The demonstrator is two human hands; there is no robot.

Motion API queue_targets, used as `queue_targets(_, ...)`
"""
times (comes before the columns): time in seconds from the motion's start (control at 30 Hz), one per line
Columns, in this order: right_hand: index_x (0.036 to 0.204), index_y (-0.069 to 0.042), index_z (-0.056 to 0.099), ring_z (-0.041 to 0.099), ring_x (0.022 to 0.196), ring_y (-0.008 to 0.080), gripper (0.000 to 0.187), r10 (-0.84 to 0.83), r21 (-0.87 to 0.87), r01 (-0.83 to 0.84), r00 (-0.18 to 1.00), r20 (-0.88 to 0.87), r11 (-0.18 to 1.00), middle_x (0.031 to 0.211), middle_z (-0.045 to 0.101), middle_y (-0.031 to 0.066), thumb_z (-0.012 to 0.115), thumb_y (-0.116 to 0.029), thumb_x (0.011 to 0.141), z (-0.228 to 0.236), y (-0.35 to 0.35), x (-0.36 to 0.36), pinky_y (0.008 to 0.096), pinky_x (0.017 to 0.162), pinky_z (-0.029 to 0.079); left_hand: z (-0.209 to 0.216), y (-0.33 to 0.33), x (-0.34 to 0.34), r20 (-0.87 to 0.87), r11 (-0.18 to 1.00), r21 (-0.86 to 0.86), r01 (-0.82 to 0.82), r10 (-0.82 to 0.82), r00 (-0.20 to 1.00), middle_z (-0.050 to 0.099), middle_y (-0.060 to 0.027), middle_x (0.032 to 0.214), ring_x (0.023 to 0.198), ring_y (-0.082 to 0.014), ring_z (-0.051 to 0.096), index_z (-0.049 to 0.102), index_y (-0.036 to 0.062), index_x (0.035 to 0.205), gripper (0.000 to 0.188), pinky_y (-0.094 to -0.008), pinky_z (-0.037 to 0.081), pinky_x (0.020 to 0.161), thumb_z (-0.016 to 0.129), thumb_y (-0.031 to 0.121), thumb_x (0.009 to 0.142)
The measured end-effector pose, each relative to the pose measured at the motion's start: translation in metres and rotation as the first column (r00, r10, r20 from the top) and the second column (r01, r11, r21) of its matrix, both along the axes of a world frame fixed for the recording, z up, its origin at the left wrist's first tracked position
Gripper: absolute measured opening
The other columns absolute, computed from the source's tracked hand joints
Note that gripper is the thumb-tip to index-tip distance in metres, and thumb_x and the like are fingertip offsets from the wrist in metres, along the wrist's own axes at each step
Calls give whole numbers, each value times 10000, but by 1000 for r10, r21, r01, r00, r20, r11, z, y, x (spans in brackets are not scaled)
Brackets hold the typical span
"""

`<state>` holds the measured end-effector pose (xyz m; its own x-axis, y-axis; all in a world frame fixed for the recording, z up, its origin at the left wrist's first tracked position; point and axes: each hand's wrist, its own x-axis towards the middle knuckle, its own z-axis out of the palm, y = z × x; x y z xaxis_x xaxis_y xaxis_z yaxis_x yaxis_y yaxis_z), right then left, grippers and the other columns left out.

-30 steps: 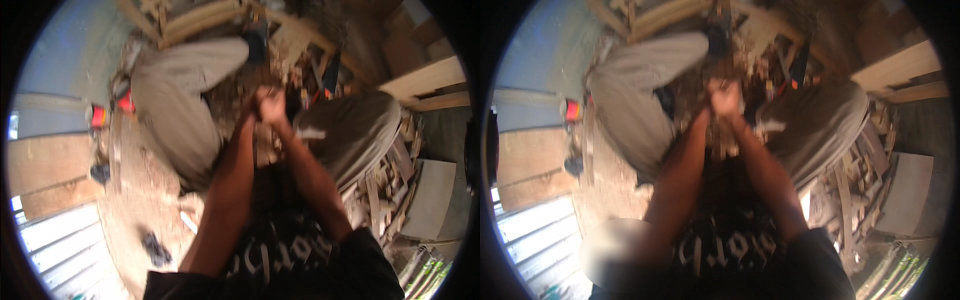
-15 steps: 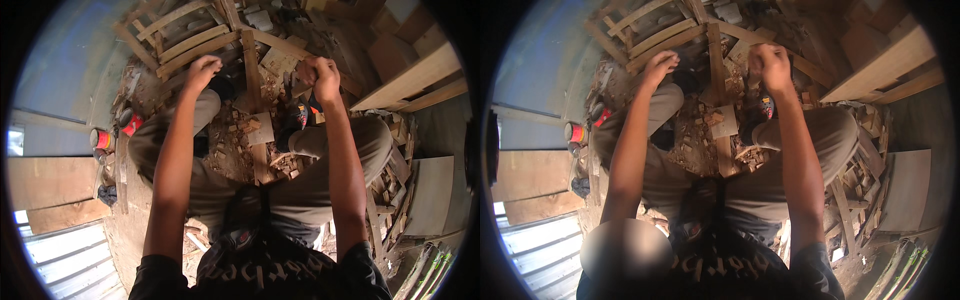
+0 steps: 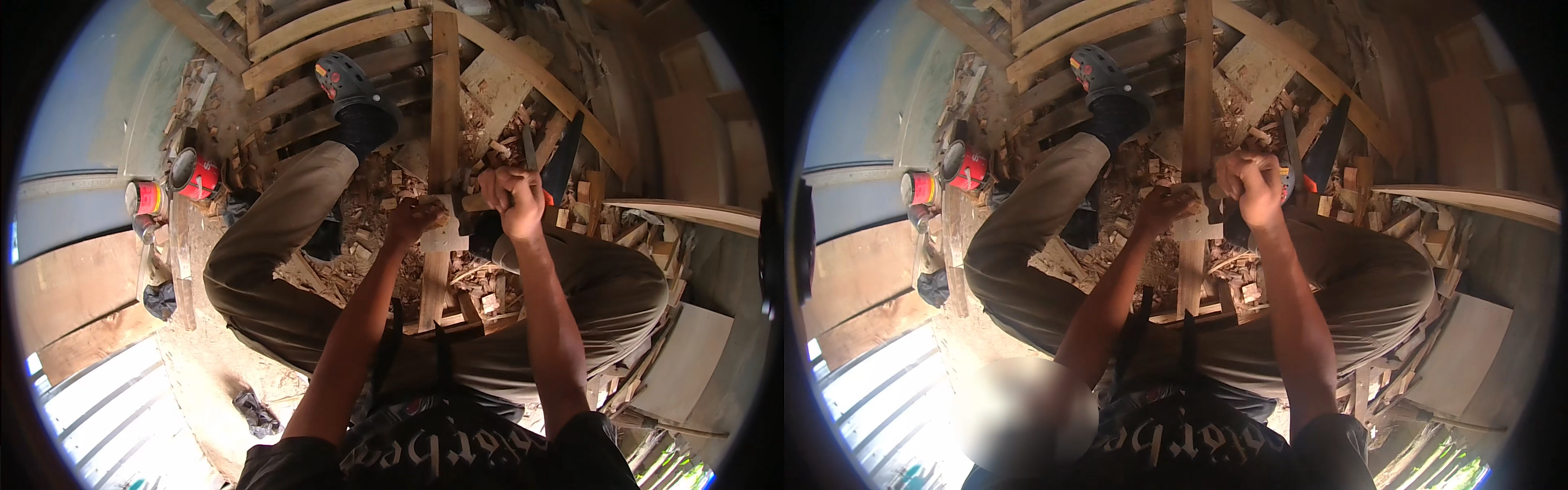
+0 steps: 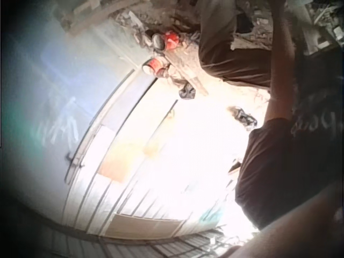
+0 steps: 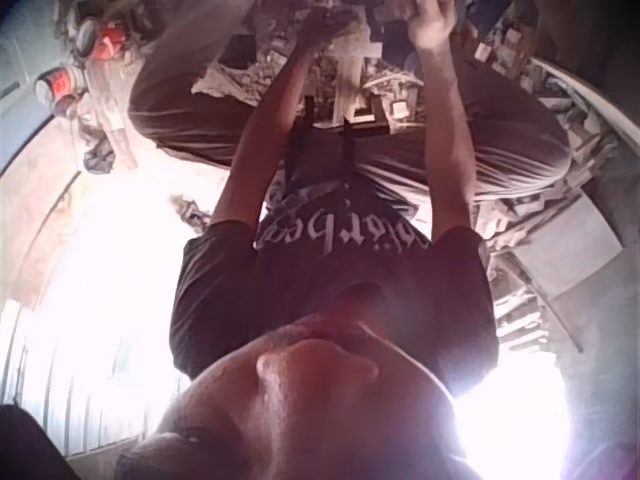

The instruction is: The person sits on the floor and uses a hammer to pry apart and break a wooden pallet into smaller pieces. They repeatedly strike and lever the slats to separate them from the frame.

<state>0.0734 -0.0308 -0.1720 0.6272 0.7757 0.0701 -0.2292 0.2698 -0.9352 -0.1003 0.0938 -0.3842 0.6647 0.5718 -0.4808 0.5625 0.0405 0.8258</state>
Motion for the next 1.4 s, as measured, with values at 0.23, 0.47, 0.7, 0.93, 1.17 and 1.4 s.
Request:
queue_targets(0.23, 496, -83, 315, 314, 466, 161, 409, 29, 85, -28, 999, -20, 996, 434, 311, 32, 439, -190, 871, 17, -20, -5, 336, 618, 333, 23, 9, -3, 48, 983, -151, 101, -95, 994, 727, -95, 1064, 889, -217, 703, 660, 1, 1153, 575, -343, 563, 735, 853, 355, 744)
queue_targets(0.47, 485, -117, 312, 303, 467, 164, 404, 18, 118, -8, 996, -82, 993, 430, 314, 27, 431, -242, 850, 14, -66, 6, 342, 671, 338, 118, 64, -23, -180, 915, -369, 164, -243, 953, 662, -139, 1241, 1093, -279, 638, 684, 50, 1214, 765, -371, 500, 954, 834, 584, 686)
queue_targets(0.7, 483, -99, 309, 305, 478, 166, 432, 84, 97, -79, 995, -57, 992, 439, 317, 35, 432, -214, 882, 20, -66, -5, 346, 651, 324, 96, 69, -51, -155, 825, 540, 165, -95, 983, 616, -209, 1316, 1226, -313, 591, 596, 42, 1325, 663, -425, 458, 1030, 777, 445, 830)
queue_targets(0.93, 483, -101, 346, 327, 446, 167, 436, 181, 181, -160, 978, -108, 970, 431, 356, 35, 446, -212, 893, 26, -63, -9, 343, 667, 348, 141, -8, 7, 60, 951, 119, 285, -294, 954, 656, -90, 1290, 1193, -245, 602, 636, 64, 1280, 405, -381, 469, 1005, 598, 353, 998)
queue_targets(1.17, 459, -90, 373, 354, 406, 173, 470, 319, 146, -291, 918, -237, 945, 410, 372, 47, 465, -191, 908, 22, -64, -10, 325, 572, 345, 158, 4, 4, -52, 801, 61, 595, -593, 804, 716, -53, 1085, 1002, -192, 657, 695, 60, 1189, 341, -334, 511, 875, 687, 295, 942)
queue_targets(1.4, 494, -73, 459, 379, 409, 151, 479, 380, -83, -412, 888, -258, 907, 448, 418, 43, 543, -195, 950, 23, -56, -19, 314, 449, 284, 136, 45, -14, 158, 973, -12, 230, -225, 961, 717, -57, 907, 837, -146, 663, 740, 71, 1088, 233, -313, 511, 718, 709, 241, 932)
